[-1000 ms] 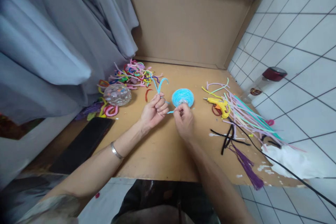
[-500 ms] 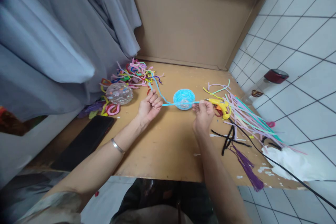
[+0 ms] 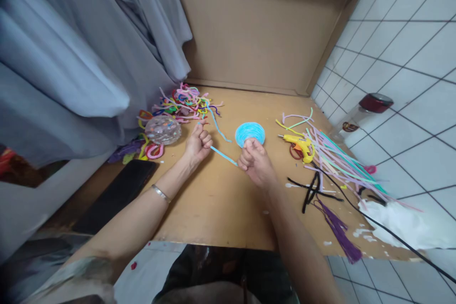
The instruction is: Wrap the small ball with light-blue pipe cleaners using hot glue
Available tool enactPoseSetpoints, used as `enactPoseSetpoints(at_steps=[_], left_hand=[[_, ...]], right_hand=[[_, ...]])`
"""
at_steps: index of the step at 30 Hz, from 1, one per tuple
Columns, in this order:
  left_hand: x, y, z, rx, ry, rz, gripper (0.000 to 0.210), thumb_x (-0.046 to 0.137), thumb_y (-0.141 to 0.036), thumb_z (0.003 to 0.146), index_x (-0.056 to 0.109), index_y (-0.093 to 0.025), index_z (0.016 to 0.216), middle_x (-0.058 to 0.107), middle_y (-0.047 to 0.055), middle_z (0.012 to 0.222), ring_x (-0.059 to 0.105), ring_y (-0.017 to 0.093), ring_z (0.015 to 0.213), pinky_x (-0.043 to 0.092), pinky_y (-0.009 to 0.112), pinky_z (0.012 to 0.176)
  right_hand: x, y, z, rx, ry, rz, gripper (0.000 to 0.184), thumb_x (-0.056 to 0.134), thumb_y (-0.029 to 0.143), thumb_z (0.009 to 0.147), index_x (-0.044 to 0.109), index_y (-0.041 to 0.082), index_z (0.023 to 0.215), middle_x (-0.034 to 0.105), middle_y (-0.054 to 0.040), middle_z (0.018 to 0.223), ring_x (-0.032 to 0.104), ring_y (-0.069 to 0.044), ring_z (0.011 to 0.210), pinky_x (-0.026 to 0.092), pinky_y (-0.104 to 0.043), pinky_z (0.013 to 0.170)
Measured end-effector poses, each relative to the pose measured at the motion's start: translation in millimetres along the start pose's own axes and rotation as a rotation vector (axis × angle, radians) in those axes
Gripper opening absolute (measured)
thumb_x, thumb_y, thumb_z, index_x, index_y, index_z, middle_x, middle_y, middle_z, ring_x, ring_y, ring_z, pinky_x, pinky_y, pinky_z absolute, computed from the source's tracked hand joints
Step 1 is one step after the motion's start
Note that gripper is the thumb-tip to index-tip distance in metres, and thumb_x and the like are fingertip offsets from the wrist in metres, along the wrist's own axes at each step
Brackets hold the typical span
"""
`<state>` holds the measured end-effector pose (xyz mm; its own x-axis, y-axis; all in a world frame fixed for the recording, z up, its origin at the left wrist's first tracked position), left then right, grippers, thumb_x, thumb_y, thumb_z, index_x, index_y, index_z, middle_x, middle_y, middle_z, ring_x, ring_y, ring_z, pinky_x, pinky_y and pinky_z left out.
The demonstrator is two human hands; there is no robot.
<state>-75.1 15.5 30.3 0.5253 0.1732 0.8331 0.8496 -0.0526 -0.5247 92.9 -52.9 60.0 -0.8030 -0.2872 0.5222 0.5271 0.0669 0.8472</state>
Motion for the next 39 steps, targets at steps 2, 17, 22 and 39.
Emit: enactPoseSetpoints(at_steps=[2,17,22,39], left_hand=[[0.9,0,1,-0.005,0.019,0.014,0.022,0.037,-0.018,0.102,0.054,-0.02,0.089,0.016,-0.012,0.044,0.013,0.004,0.03,0.006,0.016,0.036],[30.2,29,-32,-0.352,0.523,0.149,0.031,0.045,-0.013,0.091,0.059,-0.016,0.118,0.027,-0.01,0.046,0.021,0.006,0.035,0.016,0.014,0.037],[37.6,36,-48,-0.384,0.594,0.218,0.038,0.052,-0.015,0.089,0.055,-0.019,0.127,0.029,-0.011,0.048,0.021,0.005,0.036,0.017,0.013,0.039],[37.7,101,-111,-0.777,0.871,0.521,0.057,0.072,-0.041,0.081,0.051,-0.017,0.128,0.03,-0.011,0.054,0.018,0.005,0.044,0.008,0.019,0.043]], right_hand=[[8,-3,-4,0.052,0.093,-0.041,0.036,0.074,0.046,0.08,0.046,0.023,0.076,0.02,0.0156,0.045,0.013,-0.004,0.037,0.027,-0.016,0.038],[14,8,-19,0.213,0.373,-0.131,0.063,0.07,0.073,0.064,0.069,0.019,0.098,0.072,-0.0152,0.109,0.071,-0.026,0.084,0.057,-0.038,0.059],[-1,16,-6,-0.055,0.015,-0.301,0.047,0.076,0.054,0.07,0.071,0.021,0.103,0.07,-0.0021,0.08,0.06,-0.012,0.063,0.052,-0.027,0.062],[-94,66,-18,-0.66,-0.829,-0.261,0.038,0.077,0.046,0.068,0.049,0.02,0.07,0.049,0.0098,0.058,0.039,-0.004,0.044,0.032,-0.017,0.042]])
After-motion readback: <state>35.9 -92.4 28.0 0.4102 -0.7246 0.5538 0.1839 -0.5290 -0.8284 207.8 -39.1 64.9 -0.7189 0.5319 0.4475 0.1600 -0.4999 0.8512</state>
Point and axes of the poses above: each hand's wrist, its own z-axis towards the middle knuckle, its own x-axis out of the palm, y = z × x, the point moved 6 cm from there along z, towards the middle knuckle
